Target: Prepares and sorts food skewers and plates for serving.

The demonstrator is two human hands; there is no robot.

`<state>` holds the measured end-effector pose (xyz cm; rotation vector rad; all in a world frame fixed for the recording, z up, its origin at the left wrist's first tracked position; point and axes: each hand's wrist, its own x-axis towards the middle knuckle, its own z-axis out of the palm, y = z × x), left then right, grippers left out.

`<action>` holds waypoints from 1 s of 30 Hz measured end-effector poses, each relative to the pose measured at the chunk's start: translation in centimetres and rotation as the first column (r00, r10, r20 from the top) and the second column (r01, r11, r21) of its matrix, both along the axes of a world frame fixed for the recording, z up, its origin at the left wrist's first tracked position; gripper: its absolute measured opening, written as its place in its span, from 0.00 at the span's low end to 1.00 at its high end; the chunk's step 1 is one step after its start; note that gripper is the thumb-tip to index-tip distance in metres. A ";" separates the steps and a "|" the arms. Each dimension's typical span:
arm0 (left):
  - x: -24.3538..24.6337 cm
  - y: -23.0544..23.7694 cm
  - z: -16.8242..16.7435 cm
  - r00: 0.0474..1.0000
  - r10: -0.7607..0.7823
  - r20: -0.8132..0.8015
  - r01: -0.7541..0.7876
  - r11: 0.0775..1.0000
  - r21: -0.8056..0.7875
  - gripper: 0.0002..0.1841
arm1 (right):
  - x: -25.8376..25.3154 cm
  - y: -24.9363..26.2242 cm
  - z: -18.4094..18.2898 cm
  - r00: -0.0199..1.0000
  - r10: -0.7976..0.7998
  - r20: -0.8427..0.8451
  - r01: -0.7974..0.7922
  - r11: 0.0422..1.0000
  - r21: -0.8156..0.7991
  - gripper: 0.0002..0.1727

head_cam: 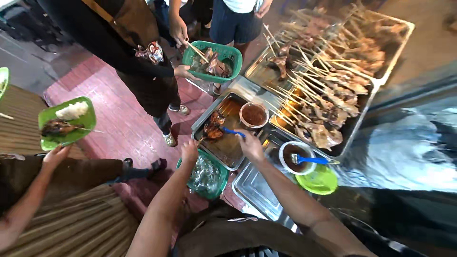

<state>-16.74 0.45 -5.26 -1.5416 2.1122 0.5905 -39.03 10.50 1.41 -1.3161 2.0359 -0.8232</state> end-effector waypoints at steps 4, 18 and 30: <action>-0.3 0.0 0.8 0.994 0.110 0.022 -0.112 0.988 0.105 0.21 | -3.3 -0.6 0.1 0.980 -0.188 -0.069 0.177 0.975 -0.136 0.18; 0.0 4.5 0.3 0.842 0.365 -0.397 -0.226 0.908 0.354 0.18 | -7.2 -0.2 2.6 0.942 -0.219 -0.255 0.229 0.973 0.009 0.18; -0.5 5.5 -0.3 0.936 0.318 -0.149 -0.258 0.911 0.323 0.24 | 5.4 4.1 -7.5 0.856 0.314 -0.411 -0.424 0.881 -0.210 0.14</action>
